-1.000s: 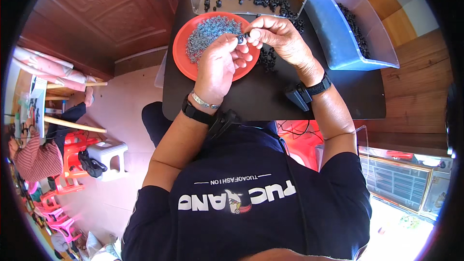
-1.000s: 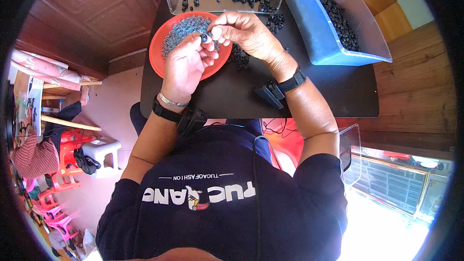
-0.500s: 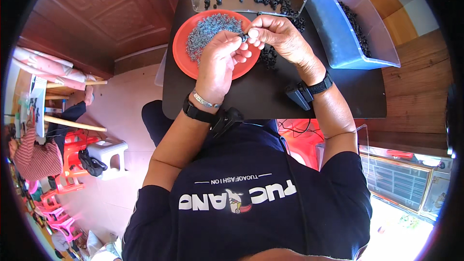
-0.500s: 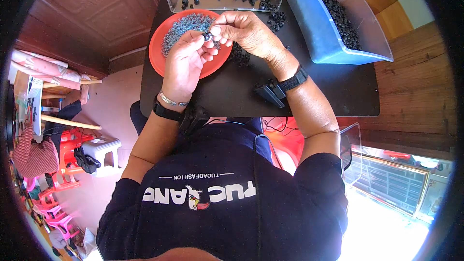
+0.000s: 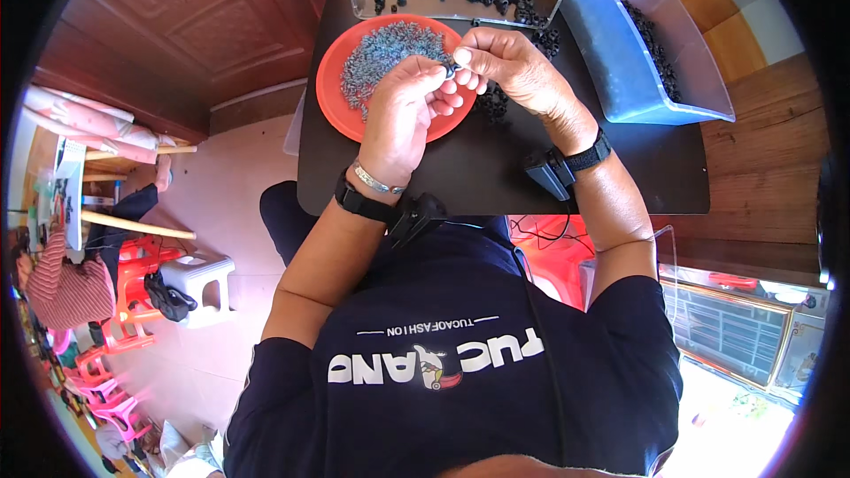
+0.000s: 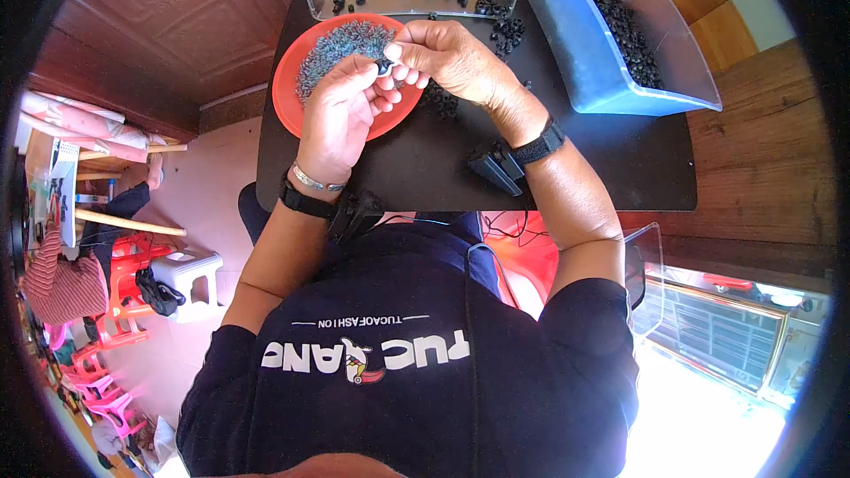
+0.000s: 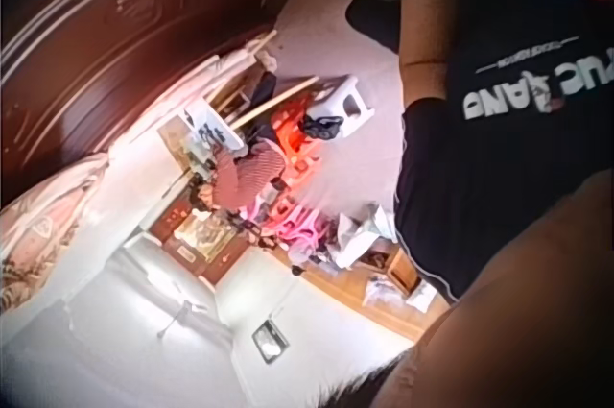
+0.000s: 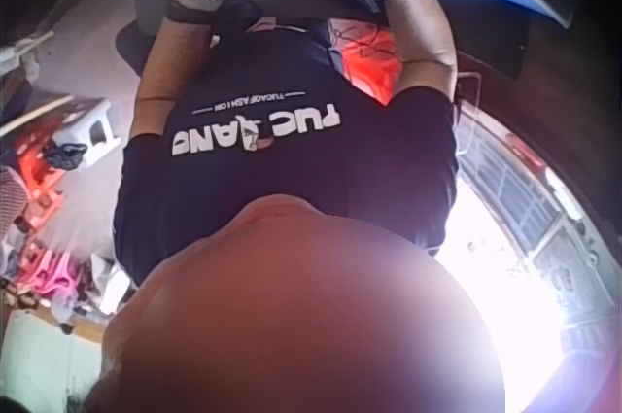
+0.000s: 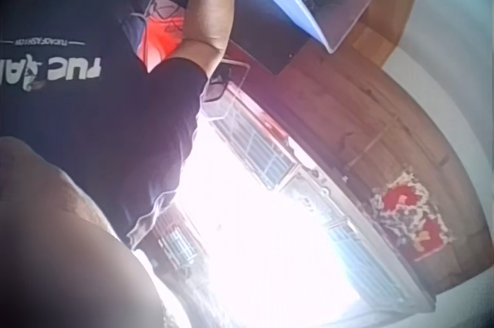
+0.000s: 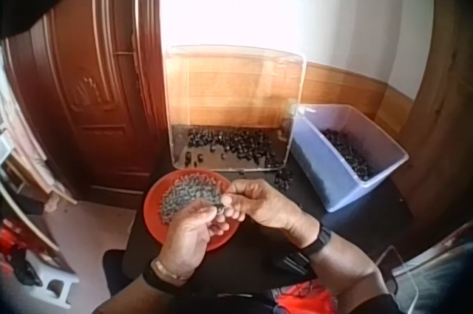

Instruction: Assembling small black components by hand at a manual workstation.

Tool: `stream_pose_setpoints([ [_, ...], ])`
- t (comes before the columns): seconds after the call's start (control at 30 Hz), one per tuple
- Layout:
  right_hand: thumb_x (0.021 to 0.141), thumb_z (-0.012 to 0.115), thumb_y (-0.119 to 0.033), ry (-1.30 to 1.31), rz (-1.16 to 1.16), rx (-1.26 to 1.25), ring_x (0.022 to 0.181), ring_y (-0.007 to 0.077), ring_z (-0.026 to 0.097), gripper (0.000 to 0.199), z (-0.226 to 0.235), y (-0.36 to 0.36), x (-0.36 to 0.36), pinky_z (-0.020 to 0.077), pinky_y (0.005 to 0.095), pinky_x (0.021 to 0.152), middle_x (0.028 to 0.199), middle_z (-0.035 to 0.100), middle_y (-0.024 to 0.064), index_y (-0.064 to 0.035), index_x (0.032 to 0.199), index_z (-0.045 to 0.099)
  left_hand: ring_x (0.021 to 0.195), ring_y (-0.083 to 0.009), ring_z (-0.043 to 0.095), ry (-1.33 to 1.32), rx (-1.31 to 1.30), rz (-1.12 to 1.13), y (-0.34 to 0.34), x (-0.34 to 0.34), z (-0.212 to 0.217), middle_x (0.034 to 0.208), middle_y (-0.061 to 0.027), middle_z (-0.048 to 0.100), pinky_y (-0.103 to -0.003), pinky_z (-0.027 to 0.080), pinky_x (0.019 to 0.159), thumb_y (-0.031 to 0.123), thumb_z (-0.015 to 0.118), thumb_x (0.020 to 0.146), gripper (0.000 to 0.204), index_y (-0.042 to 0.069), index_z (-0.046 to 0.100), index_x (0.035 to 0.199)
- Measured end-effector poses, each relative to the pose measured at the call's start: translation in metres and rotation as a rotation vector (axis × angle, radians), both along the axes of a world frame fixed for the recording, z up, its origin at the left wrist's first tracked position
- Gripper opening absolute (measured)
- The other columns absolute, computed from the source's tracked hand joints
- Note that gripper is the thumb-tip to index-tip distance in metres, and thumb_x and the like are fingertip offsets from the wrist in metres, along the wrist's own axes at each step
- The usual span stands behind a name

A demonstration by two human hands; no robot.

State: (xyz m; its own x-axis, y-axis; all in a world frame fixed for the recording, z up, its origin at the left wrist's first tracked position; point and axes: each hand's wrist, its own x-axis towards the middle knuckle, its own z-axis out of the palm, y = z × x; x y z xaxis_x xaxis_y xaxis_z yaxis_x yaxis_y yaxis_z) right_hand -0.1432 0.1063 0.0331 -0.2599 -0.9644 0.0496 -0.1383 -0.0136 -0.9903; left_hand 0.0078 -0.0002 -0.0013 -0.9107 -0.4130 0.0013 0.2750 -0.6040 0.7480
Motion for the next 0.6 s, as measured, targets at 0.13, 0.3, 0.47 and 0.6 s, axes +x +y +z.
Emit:
stream_pose_setpoints([
  [0.13,0.093,0.059,-0.026,0.000,-0.036,0.011,0.069,0.0053,0.055,0.023,0.000,-0.001,0.004,0.0454,0.0202,0.062,0.077,0.064,-0.0004,-0.0035,0.094,0.064,0.071,-0.0135,0.058,-0.005,-0.012,0.013,0.002,0.000,0.002,0.082,-0.0049,0.061,-0.023,0.044,0.066,0.013,0.053,0.090,0.009,0.005,0.056,0.087],
  [0.3,0.093,0.059,-0.024,0.025,-0.115,-0.057,0.069,0.0052,0.056,0.021,-0.003,-0.007,0.014,0.0455,0.0203,0.062,0.077,0.064,-0.0001,-0.0035,0.092,0.062,0.072,-0.0150,0.059,0.032,0.075,0.018,-0.002,-0.002,-0.004,0.081,-0.0058,0.061,-0.025,0.045,0.066,0.013,0.052,0.090,0.009,0.006,0.056,0.087],
  [0.47,0.092,0.060,-0.014,-0.041,-0.122,-0.283,0.071,0.0061,0.058,0.012,-0.008,-0.011,0.023,0.0486,0.0214,0.066,0.077,0.063,0.0006,-0.0029,0.094,0.063,0.072,-0.0168,0.059,0.032,0.151,0.021,-0.002,-0.002,-0.003,0.081,-0.0060,0.060,-0.026,0.045,0.066,0.014,0.052,0.090,0.009,0.006,0.056,0.087],
  [0.6,0.091,0.061,-0.014,0.037,-0.149,-0.333,0.077,0.0077,0.059,0.012,-0.013,-0.011,0.024,0.0487,0.0229,0.071,0.084,0.064,0.0004,-0.0026,0.094,0.064,0.073,-0.0171,0.059,0.044,0.187,0.018,-0.002,-0.003,-0.005,0.081,-0.0053,0.060,-0.027,0.045,0.068,0.015,0.052,0.090,0.010,0.007,0.057,0.088],
])
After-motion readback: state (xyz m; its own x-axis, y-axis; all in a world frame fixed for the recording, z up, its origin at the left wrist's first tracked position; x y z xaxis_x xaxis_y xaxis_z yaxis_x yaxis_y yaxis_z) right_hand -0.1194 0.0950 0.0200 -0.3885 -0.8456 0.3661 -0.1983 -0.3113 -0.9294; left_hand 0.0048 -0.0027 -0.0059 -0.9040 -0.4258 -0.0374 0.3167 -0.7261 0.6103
